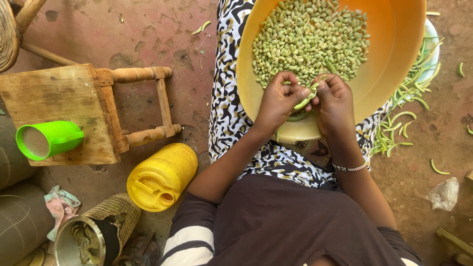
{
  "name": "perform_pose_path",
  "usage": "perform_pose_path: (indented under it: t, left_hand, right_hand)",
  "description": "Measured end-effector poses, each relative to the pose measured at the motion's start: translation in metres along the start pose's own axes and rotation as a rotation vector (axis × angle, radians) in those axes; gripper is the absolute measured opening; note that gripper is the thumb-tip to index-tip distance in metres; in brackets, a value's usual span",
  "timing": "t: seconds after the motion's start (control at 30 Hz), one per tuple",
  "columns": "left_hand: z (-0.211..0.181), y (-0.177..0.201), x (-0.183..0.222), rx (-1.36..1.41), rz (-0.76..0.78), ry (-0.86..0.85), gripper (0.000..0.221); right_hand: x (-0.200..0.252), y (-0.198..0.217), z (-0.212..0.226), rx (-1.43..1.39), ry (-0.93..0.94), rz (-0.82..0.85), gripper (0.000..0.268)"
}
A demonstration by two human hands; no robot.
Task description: A person is manually shelling green beans, extracting the seeds into a large bowl while sitting on the ground.
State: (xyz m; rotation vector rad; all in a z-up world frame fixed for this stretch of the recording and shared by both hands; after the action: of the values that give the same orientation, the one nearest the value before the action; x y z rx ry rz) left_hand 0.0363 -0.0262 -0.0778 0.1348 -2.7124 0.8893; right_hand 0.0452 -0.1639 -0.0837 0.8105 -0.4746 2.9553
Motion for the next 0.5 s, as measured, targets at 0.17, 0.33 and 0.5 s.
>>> perform_pose_path:
  t: [0.17,0.33,0.5]
  left_hand:
    - [0.031,0.011,-0.007,0.152,0.040,0.142,0.035]
    - [0.014,0.004,-0.001,0.126,-0.026,0.168,0.029]
    - [0.002,0.011,-0.006,0.140,-0.072,0.031,0.032]
  right_hand:
    - [-0.004,0.004,-0.010,-0.166,-0.120,0.067,0.020]
    - [0.001,-0.010,-0.004,-0.234,-0.203,0.130,0.032]
    - [0.006,-0.018,0.005,-0.051,-0.175,0.132,0.037]
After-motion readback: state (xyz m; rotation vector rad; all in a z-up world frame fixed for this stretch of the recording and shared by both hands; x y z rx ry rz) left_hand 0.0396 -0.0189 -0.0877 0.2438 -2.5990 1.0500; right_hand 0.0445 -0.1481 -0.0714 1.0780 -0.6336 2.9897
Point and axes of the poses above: each hand's wrist, its own x-axis away from the middle knuckle, its own y-axis out of the back of the hand, z = x × y, the point moved 10 cm from there along -x, towards the middle knuckle, and after that the axes turned 9 degrees about -y, right-handed, at the moved point
